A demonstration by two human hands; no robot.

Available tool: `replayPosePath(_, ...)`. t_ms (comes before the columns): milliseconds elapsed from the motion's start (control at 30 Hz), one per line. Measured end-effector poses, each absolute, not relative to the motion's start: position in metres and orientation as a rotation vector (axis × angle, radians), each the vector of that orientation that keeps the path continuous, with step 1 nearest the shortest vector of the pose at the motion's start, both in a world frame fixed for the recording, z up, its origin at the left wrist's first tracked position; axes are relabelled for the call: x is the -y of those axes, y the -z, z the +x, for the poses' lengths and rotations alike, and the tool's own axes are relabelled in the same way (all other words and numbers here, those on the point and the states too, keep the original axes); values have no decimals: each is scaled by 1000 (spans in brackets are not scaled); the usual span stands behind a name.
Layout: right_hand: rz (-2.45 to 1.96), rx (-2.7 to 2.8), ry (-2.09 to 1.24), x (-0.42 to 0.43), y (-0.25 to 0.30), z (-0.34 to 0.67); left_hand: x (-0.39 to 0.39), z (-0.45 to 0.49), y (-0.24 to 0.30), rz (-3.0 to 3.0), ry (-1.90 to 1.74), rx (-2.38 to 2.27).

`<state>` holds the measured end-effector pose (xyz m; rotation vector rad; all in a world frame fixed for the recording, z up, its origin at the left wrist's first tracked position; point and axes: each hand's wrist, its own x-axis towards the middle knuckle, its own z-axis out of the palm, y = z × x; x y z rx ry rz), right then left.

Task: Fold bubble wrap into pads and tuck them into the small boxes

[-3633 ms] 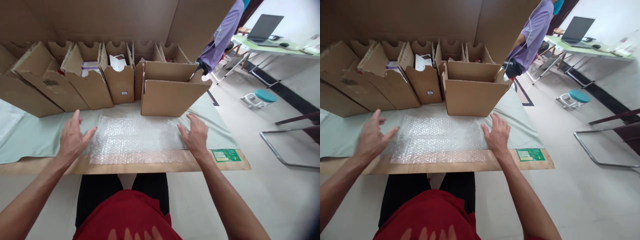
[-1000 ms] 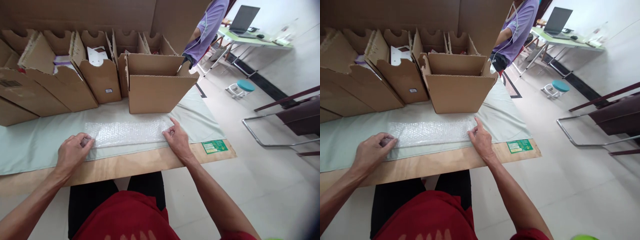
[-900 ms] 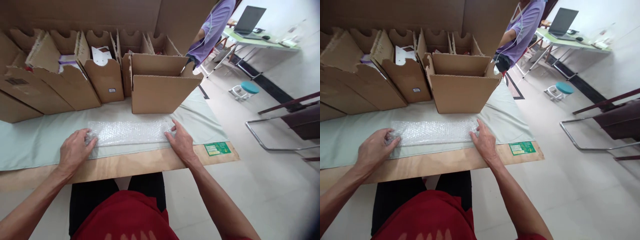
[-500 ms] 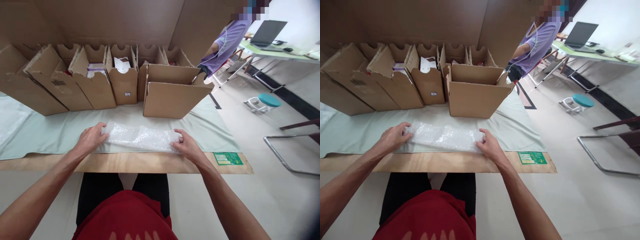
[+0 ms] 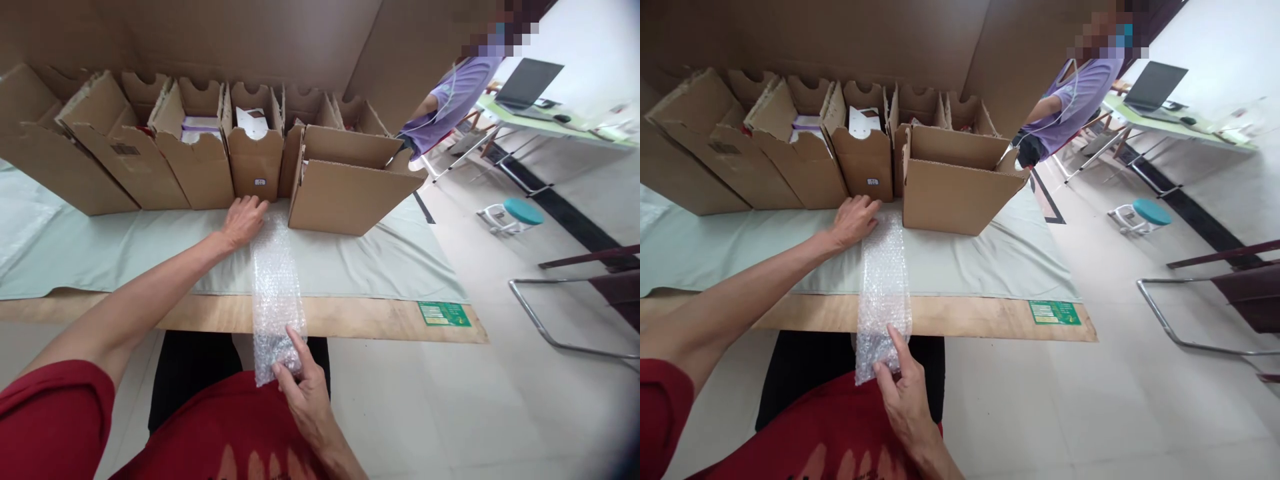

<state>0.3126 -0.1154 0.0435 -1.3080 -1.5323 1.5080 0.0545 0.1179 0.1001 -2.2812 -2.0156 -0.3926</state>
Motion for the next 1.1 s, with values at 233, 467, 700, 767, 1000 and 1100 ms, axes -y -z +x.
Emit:
replayPosePath(233, -1215, 1531, -1659, 98, -65, 322, 24, 58, -89, -2856, 788, 1339)
replayPosePath(467, -945, 1249, -1962, 70, -96, 322, 70, 59, -77, -3110, 1047, 1560)
replayPosePath(700, -788, 1412, -1814, -11, -97, 287, 43, 78, -78, -2259, 1826, 2638)
replayPosePath(767, -813, 1471, -1755, -26, -86, 281, 37, 82, -74, -2072, 2002, 2642)
replayPosePath(1000, -904, 1892, -1338, -26, -68, 290, 36, 92, -58, -1950, 1649, 2439)
replayPosePath(1100, -872, 2137, -1020, -24, -66, 292, 39, 94, -55, -1974, 1375, 2313)
